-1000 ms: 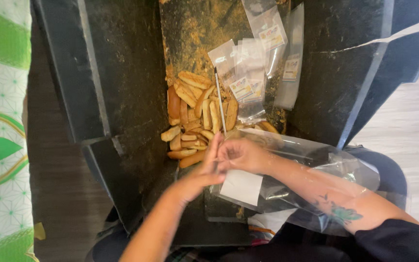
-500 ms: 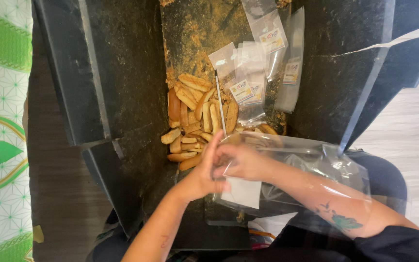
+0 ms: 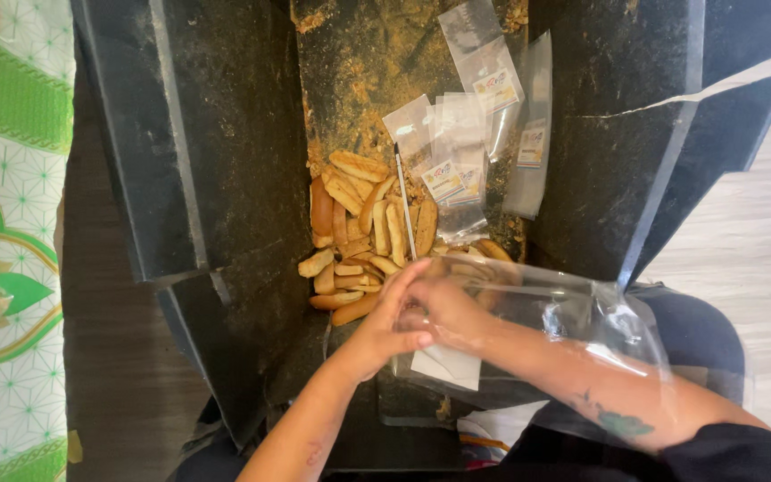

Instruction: The person packages individual pieces of sliced bread by hand into clear plastic bags, taking the bread from a large black bin and placing them into the bags one at a time.

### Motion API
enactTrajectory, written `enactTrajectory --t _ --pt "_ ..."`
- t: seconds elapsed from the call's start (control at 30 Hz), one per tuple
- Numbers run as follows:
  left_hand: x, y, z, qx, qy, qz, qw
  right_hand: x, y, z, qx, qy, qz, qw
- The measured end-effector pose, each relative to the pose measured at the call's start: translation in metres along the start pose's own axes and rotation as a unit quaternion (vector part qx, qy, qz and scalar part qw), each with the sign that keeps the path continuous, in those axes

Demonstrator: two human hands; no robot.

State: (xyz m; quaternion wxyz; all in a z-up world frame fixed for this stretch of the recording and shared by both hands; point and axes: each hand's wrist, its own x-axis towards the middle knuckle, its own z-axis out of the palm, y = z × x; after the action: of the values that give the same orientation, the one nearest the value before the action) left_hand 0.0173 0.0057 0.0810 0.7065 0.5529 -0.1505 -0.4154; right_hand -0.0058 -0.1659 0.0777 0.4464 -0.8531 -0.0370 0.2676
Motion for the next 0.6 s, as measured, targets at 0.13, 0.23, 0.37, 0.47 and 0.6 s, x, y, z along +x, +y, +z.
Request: enactTrajectory --t 0.13,0.23,0.37,0.47,0.6 --pt "0.002 -0.002 -0.01 0.096 0.0 0.04 0.995 -0.012 0.0 0.01 -0.05 0.041 -0.142 0.988" --pt "0.004 -0.002 -0.016 -0.022 0.012 -0.006 1.0 -0.013 0.006 0.013 0.081 0.026 -0.209 0.974" --pt "0.004 -0.003 -0.011 -0.098 -0.014 -0.028 0.995 -0.001 0.007 0.011 0.192 -0.002 -0.08 0.978" --pt "0.004 -0.005 -0.011 0.051 0.015 -0.008 0.999 -0.001 0.007 0.008 -0.014 -0.015 0.032 0.999" --pt "0.005 -0.006 -0.027 -0.032 0.0 -0.064 0.997 -0.008 0.014 0.011 0.138 -0.037 -0.062 0.988"
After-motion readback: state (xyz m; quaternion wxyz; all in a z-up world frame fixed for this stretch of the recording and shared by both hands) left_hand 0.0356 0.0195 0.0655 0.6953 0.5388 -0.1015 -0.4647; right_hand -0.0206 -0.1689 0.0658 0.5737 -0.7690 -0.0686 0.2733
